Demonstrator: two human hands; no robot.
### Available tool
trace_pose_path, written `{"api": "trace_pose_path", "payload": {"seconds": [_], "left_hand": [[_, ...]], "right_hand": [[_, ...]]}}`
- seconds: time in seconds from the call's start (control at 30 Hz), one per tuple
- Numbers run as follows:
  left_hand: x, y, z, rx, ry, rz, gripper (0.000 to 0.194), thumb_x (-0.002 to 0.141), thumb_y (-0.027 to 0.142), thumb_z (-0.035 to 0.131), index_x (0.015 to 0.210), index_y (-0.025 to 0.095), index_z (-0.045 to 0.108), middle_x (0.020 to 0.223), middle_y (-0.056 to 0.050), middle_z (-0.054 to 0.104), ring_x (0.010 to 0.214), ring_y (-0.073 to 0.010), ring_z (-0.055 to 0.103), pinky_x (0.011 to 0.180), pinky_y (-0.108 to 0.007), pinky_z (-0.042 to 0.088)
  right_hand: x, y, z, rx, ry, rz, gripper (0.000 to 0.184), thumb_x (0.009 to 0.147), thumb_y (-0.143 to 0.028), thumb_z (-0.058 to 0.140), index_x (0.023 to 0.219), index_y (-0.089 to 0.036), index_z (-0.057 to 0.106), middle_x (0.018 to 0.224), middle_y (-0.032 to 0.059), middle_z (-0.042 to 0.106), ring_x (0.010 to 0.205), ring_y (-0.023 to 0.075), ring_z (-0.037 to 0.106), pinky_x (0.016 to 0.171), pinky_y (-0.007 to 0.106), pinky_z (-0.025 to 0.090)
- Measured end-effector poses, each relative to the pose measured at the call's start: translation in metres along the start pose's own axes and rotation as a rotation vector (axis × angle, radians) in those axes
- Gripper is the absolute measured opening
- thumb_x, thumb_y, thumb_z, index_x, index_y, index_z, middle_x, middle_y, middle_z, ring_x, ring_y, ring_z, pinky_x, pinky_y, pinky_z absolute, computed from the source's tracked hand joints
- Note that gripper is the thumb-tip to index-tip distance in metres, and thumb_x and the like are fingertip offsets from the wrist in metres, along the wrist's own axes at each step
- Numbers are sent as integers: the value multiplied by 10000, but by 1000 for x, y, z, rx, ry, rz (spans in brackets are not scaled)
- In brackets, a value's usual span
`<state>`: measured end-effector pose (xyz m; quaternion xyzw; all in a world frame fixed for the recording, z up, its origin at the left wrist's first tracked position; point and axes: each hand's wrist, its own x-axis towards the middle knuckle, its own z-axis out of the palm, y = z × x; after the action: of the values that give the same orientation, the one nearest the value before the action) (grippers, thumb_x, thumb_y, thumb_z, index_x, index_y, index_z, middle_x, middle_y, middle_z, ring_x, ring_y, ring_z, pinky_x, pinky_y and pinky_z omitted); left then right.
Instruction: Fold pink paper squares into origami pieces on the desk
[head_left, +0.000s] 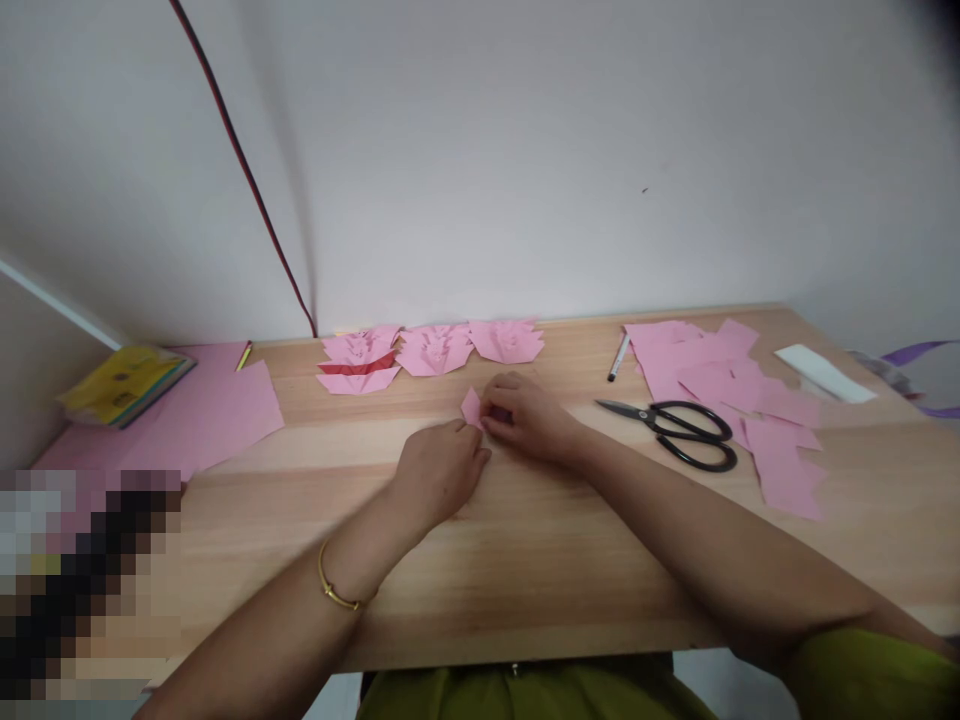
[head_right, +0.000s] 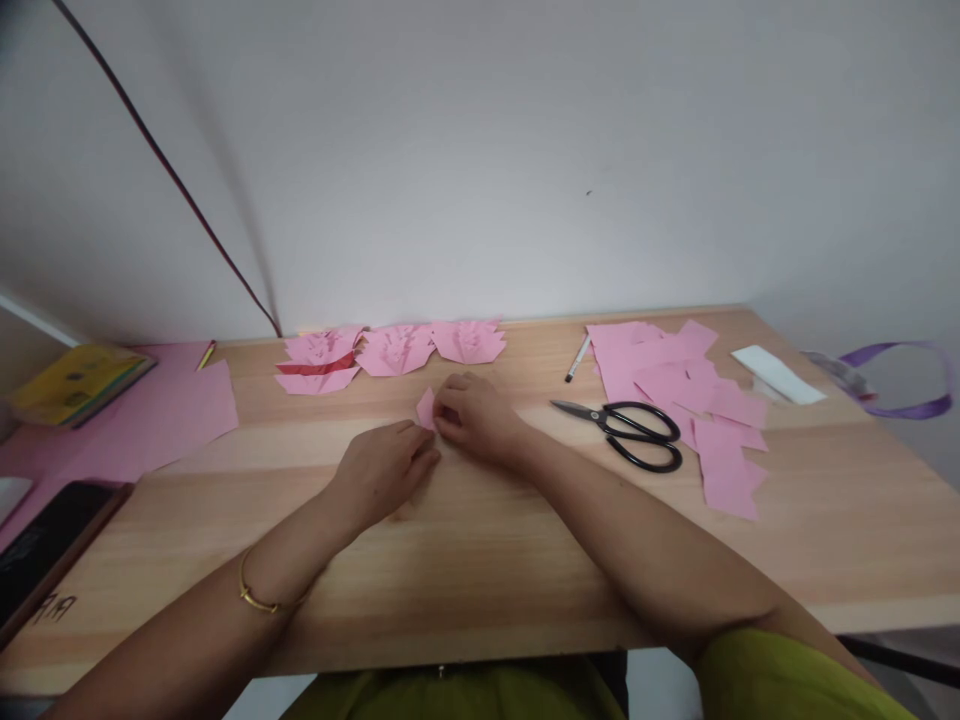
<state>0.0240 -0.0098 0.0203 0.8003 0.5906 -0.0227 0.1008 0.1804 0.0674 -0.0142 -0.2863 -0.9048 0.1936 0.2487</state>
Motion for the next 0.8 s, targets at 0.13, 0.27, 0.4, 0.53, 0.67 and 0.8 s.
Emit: {"api": "trace_pose_path", "payload": {"seconds": [0.13, 0.27, 0.4, 0.53, 0.67, 0.8], "left_hand": [[0, 0, 0, -12, -2, 2, 246, 892, 315, 411, 866, 167, 606, 886, -61, 664, 841, -223, 636, 709, -326, 467], [0, 1, -1, -16, -1, 4, 249, 898, 304, 396, 874, 171, 606, 884, -57, 663, 839, -216, 634, 707, -320, 466], [0, 0, 1, -9, 0, 1, 243, 896, 315, 404, 869, 176, 601, 876, -56, 661, 835, -216, 632, 701, -321, 467], [0, -1, 2, -13, 18, 14, 214, 882, 324, 439, 874, 176, 594, 895, -55, 660, 849, -220, 630, 710, -324, 468], [-1, -1, 1, -5, 12, 11, 215, 885, 327, 432, 869, 178, 586, 889, -55, 660, 842, -218, 632, 705, -319, 467], [0, 0, 0, 1, 5, 6, 216, 885, 329, 428, 857, 180, 582, 882, -54, 660, 839, -217, 632, 696, -316, 466]], "right_hand": [[-1, 1, 1, 6, -12, -17, 77, 791, -147, 567, 717, -157, 588, 796, 63, 593, 772, 165, 501, 730, 297, 377], [-2, 5, 4, 13, -42, -32, 39, 789, -163, 588, 775, -169, 624, 839, 61, 611, 822, 177, 513, 767, 316, 368], [-2, 4, 5, -1, -38, 3, 46, 789, -165, 586, 766, -165, 626, 831, 58, 615, 808, 172, 517, 761, 313, 367], [0, 2, 3, -11, -28, 27, 75, 794, -169, 577, 728, -156, 611, 823, 65, 608, 771, 164, 512, 724, 297, 372], [-1, 3, 3, -13, -26, 11, 64, 793, -164, 577, 740, -158, 611, 827, 64, 609, 787, 166, 515, 730, 294, 374], [-1, 4, 3, -9, -39, -14, 39, 785, -164, 588, 766, -165, 622, 836, 59, 616, 818, 174, 520, 760, 305, 371]]}}
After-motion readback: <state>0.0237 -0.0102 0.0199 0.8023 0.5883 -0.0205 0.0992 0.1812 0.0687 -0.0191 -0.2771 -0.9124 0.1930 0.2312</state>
